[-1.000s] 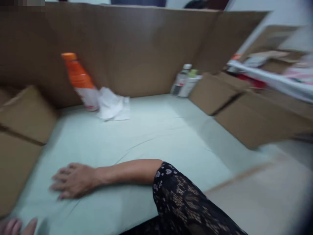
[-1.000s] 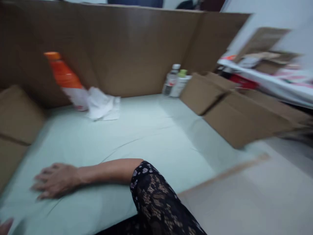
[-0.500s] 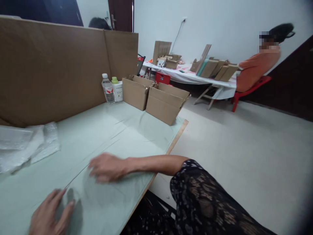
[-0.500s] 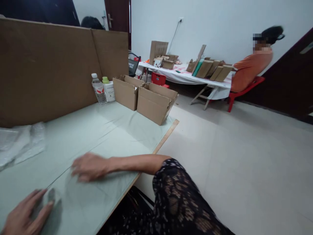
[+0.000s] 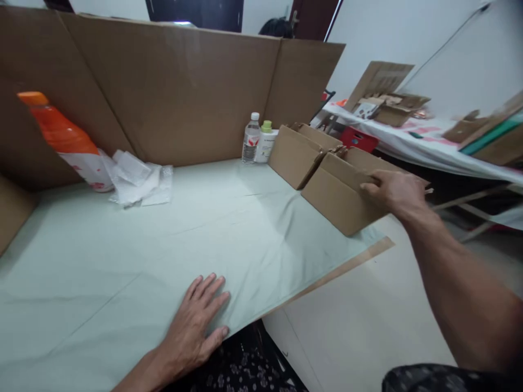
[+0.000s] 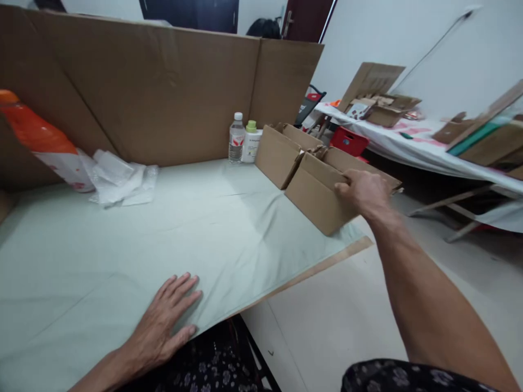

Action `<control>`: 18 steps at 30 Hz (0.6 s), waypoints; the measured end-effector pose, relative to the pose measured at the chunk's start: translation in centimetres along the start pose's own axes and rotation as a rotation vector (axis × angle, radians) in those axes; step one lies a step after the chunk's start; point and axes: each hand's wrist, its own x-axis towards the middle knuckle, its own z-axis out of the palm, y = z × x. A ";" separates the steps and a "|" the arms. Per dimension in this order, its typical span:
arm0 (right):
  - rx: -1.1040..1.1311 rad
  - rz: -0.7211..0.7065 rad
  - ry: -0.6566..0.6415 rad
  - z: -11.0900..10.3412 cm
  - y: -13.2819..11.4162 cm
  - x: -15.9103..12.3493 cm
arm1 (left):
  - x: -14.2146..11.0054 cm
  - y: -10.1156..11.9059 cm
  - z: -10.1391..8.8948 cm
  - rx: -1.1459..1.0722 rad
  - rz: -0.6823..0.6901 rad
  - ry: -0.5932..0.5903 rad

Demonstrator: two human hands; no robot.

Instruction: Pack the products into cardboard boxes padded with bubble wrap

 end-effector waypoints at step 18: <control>0.669 -1.139 -0.160 -6.0 -23.5 -18.1 | -4.7 -4.8 -6.5 -0.678 -0.833 0.595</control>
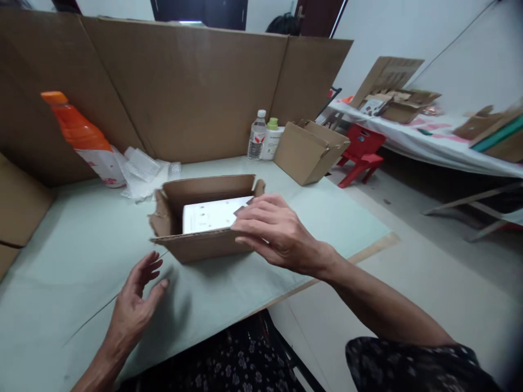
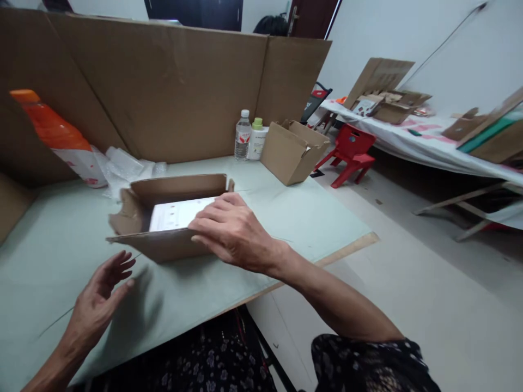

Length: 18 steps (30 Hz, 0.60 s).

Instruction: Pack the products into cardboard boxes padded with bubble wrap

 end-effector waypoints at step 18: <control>0.544 0.641 -0.107 12.0 8.5 -1.6 | 7.3 2.3 1.4 0.200 0.062 0.046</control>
